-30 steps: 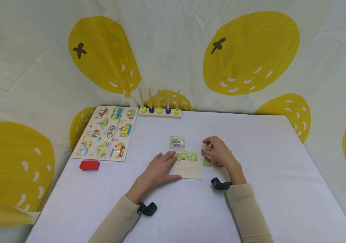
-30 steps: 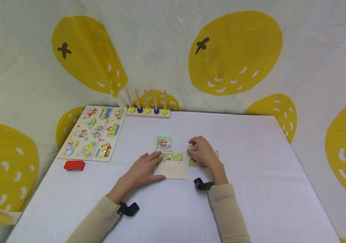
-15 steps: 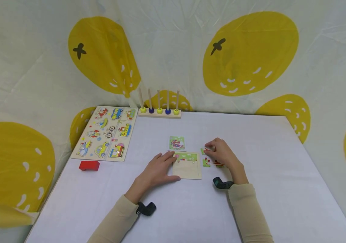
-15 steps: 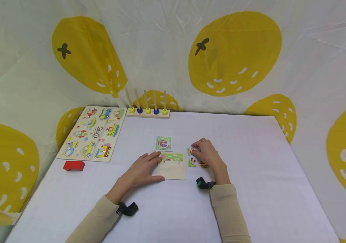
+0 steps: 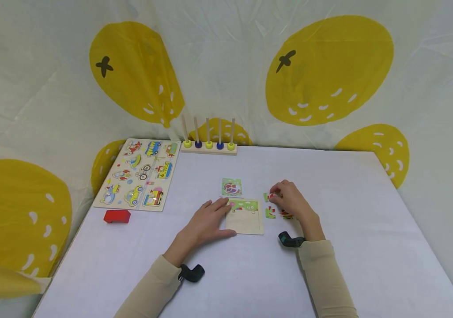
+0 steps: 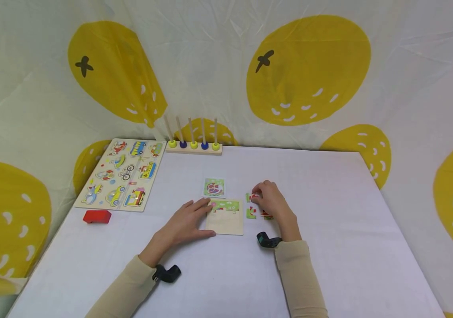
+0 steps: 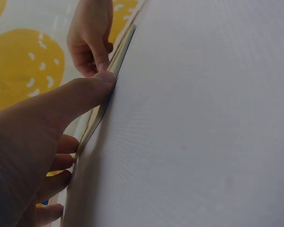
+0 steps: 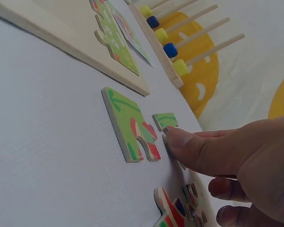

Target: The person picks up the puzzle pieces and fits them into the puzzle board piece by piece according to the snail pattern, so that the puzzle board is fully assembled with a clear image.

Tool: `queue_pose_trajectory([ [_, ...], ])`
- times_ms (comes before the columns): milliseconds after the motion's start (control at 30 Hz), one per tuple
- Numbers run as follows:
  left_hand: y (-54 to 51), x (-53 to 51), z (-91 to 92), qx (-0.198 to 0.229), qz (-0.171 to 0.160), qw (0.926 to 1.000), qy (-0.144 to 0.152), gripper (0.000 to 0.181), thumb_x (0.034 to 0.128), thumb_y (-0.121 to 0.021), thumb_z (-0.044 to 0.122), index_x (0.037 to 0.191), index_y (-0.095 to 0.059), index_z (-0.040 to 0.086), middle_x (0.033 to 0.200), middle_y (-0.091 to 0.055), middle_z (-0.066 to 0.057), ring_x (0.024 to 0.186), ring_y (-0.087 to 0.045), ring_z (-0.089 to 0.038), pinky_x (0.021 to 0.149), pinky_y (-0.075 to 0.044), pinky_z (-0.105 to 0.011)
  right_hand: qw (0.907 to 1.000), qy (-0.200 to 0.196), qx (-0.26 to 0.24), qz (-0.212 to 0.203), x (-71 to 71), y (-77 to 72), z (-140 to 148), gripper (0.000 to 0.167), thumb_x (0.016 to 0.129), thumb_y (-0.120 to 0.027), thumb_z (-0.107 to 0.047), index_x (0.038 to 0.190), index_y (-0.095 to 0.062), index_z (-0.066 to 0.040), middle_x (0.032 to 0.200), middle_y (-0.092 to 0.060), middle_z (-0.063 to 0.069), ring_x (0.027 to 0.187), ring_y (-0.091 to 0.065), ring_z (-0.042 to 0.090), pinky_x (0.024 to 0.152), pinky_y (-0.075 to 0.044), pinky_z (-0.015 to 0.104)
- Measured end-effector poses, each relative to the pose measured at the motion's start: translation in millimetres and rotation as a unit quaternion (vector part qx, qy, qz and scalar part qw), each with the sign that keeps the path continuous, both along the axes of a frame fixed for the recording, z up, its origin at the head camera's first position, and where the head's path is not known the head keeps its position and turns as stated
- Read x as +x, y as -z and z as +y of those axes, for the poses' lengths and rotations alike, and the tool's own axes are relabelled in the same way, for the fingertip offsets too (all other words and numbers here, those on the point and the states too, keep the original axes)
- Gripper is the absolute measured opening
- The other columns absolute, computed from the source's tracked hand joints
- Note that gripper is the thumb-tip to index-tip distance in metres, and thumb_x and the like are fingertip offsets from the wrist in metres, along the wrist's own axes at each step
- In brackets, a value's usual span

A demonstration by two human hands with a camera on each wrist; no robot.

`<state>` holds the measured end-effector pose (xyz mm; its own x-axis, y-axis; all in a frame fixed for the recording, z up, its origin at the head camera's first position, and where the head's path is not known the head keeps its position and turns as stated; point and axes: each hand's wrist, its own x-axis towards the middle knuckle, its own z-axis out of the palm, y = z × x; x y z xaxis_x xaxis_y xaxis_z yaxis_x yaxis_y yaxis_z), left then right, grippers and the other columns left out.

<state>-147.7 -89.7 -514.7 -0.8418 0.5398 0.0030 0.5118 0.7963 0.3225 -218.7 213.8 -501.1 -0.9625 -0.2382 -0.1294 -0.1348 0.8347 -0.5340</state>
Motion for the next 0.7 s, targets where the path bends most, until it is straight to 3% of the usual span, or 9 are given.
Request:
queue_pose_trajectory([
  [367, -0.8, -0.3, 0.8, -0.006, 0.004, 1.0, -0.002, 0.086, 0.0835, -0.067, 0.067, 0.149, -0.049, 0.015, 0.158, -0.042, -0.004, 0.147, -0.04, -0.022, 0.122, -0.032, -0.047, 0.9987, 0.022, -0.044, -0.012, 3.3, -8.7, 0.4, 0.018, 0.092, -0.073, -0.019, 0.105, -0.064, -0.008, 0.09, -0.063, 0.008, 0.082, -0.055, 0.021, 0.069, -0.047, 0.03],
  [700, 2.2, -0.9, 1.1, -0.01, 0.007, 0.9999, -0.008, 0.088, 0.0825, -0.066, 0.07, 0.149, -0.048, 0.016, 0.158, -0.043, -0.003, 0.146, -0.042, -0.02, 0.123, -0.032, -0.045, 0.9986, 0.014, -0.05, -0.001, 8.3, -15.4, -1.9, 0.018, 0.098, -0.064, -0.019, 0.114, -0.067, -0.01, 0.098, -0.068, 0.006, 0.084, -0.055, 0.02, 0.074, -0.047, 0.031],
])
